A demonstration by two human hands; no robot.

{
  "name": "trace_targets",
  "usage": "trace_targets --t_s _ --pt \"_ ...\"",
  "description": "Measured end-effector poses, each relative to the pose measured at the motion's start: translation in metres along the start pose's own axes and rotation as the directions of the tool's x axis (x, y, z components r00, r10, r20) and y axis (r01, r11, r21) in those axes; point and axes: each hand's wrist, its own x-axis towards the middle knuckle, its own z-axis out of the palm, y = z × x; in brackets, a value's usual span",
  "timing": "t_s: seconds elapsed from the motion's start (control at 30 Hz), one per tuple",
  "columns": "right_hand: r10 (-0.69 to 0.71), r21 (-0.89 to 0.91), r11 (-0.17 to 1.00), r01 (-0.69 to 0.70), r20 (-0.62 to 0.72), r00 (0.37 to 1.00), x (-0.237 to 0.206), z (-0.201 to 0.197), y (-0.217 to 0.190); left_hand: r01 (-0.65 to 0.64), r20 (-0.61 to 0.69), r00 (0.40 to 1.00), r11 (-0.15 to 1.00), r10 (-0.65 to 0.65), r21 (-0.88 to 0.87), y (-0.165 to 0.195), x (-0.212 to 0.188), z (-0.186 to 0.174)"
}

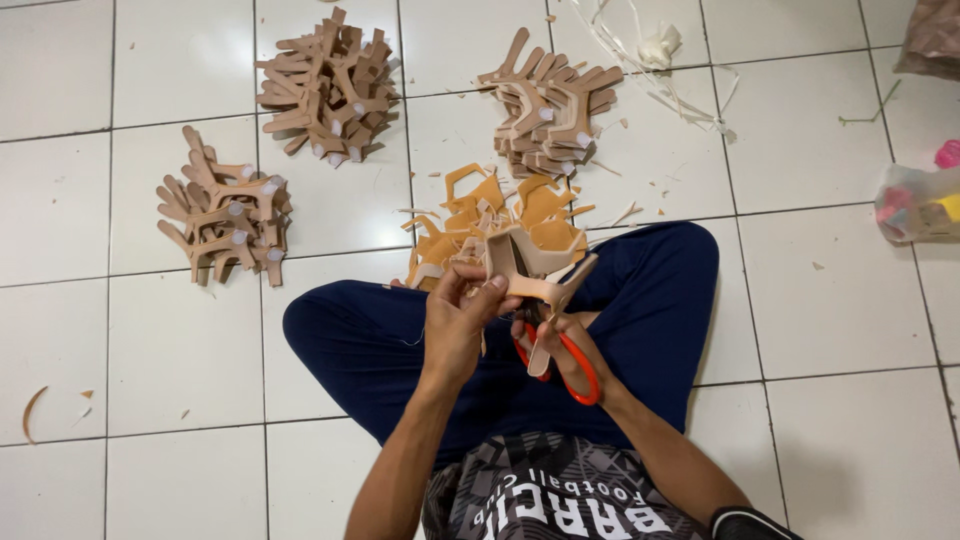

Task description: The person sits on the floor and uses scissors to trim the edges of small, pre-shaped leather pieces. They handle each piece individually, cutting away excess material and placing the finished pieces into a pile.

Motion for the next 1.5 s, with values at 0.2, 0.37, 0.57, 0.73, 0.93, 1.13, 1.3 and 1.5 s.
trace_targets --t_s 0.2,0.37,0.57,0.73,0.93,1.13,1.3,1.5 --pt "0.024 0.056 0.998 -0.018 -0.104 0.994 -0.003 0.005 0.004 0.022 0.026 0.999 0.988 -0.019 -0.154 -0.017 0.0 0.002" --pt "0.057 0.093 0.995 -0.043 -0.155 0.986 -0.004 0.005 0.014 0.098 0.019 0.995 0.967 -0.096 -0.237 -0.018 0.011 -0.001" --pt "-0.131 -0.076 0.988 0.134 0.047 0.99 -0.004 -0.011 -0.002 0.009 0.014 1.0 0.971 -0.006 -0.239 0.011 0.027 -0.02" --pt "0.115 -0.095 0.988 -0.118 -0.041 0.993 -0.004 -0.013 -0.022 -0.052 0.073 0.996 0.988 0.042 0.144 0.024 0.014 -0.018" --pt "0.107 -0.158 0.981 -0.11 -0.031 0.994 -0.007 -0.018 -0.021 -0.055 0.099 0.994 0.992 0.044 0.117 0.025 0.009 -0.019" --pt "0.19 -0.023 0.981 -0.195 -0.141 0.972 -0.011 -0.023 -0.002 -0.075 0.066 0.997 0.885 0.05 0.46 0.04 0.022 -0.032" --pt "0.062 -0.176 0.983 -0.052 0.049 0.997 -0.01 -0.024 -0.012 -0.152 0.154 0.987 0.61 0.049 0.778 0.073 0.033 -0.041" --pt "0.086 -0.257 0.966 -0.043 0.159 0.984 -0.006 -0.016 -0.045 -0.119 0.222 0.965 0.519 -0.141 0.846 0.084 0.021 -0.025"
